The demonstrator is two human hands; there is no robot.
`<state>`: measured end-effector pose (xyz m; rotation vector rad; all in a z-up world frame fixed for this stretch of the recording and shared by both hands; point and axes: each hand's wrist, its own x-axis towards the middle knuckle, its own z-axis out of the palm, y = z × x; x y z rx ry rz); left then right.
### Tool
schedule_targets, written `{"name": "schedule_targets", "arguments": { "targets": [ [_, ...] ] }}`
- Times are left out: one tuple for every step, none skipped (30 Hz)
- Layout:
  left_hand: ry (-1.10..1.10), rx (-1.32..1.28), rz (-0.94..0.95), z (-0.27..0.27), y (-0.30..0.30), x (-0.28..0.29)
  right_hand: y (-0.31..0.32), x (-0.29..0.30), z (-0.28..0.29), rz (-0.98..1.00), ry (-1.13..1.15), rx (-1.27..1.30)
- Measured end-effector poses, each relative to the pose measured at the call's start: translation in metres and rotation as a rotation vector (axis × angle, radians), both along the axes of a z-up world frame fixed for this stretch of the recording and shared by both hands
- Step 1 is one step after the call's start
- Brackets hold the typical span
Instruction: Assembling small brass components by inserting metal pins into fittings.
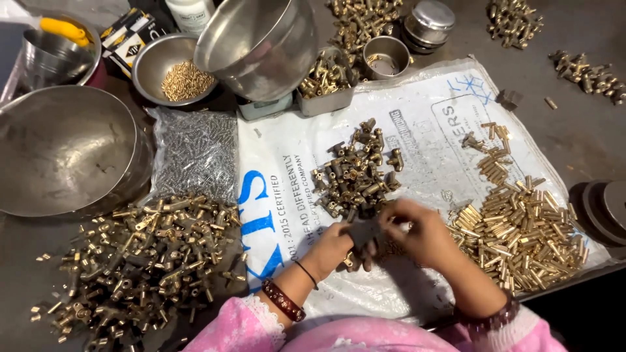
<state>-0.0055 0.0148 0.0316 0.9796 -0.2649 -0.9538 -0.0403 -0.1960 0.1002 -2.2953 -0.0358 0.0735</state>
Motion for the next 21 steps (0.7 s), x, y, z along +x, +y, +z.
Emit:
{"name": "schedule_targets", "arguments": {
  "targets": [
    [-0.007,0.000,0.001,-0.006,0.000,-0.002,-0.009,0.012,-0.002,0.001,-0.007,0.000],
    [-0.031,0.030,-0.010,-0.012,0.001,-0.004,-0.018,0.024,-0.003,-0.076,-0.036,0.003],
    [-0.057,0.055,-0.017,-0.018,0.000,-0.005,-0.029,0.037,-0.004,-0.149,-0.066,0.001],
    [-0.065,0.050,-0.014,-0.010,0.000,-0.005,-0.030,0.048,0.002,-0.145,-0.074,-0.003],
    [-0.053,0.104,-0.023,-0.002,0.001,-0.005,-0.030,0.060,0.007,-0.160,-0.167,-0.116],
    [-0.040,0.157,-0.033,0.005,0.002,-0.003,-0.030,0.073,0.011,-0.173,-0.260,-0.229],
    [-0.036,0.159,-0.028,0.015,0.005,-0.003,-0.030,0.078,0.001,-0.168,-0.256,-0.227],
    [-0.019,0.117,-0.054,0.023,0.008,-0.001,-0.030,0.084,-0.009,-0.103,-0.365,-0.321],
    [0.000,0.074,-0.081,0.032,0.011,0.001,-0.029,0.090,-0.020,-0.036,-0.471,-0.413],
    [0.006,0.077,-0.077,0.027,0.013,-0.003,-0.031,0.092,-0.029,-0.032,-0.466,-0.409],
    [-0.037,0.125,-0.056,0.022,0.013,-0.004,-0.035,0.095,-0.035,-0.053,-0.415,-0.392],
    [-0.080,0.174,-0.035,0.016,0.013,-0.004,-0.039,0.099,-0.042,-0.074,-0.364,-0.374],
    [-0.082,0.169,-0.040,0.011,0.013,-0.004,-0.044,0.096,-0.043,-0.079,-0.365,-0.379],
    [-0.078,0.134,-0.048,0.006,0.013,-0.003,-0.049,0.092,-0.044,-0.152,-0.317,-0.284],
    [-0.068,0.099,-0.058,0.000,0.013,-0.005,-0.054,0.086,-0.046,-0.224,-0.262,-0.189],
    [-0.064,0.094,-0.064,0.008,0.010,-0.005,-0.057,0.076,-0.042,-0.229,-0.257,-0.195],
    [-0.071,0.127,-0.059,0.016,0.007,-0.004,-0.058,0.068,-0.038,-0.304,-0.248,-0.134],
    [-0.077,0.159,-0.054,0.024,0.004,-0.003,-0.060,0.060,-0.034,-0.379,-0.238,-0.074],
    [-0.076,0.154,-0.056,0.035,0.004,-0.001,-0.047,0.047,-0.020,-0.381,-0.239,-0.079],
    [-0.061,0.178,0.010,0.045,0.002,0.000,-0.034,0.033,-0.005,-0.357,-0.188,0.006],
    [-0.041,0.203,0.072,0.056,0.001,-0.002,-0.020,0.016,0.009,-0.336,-0.132,0.092]
  ]
}}
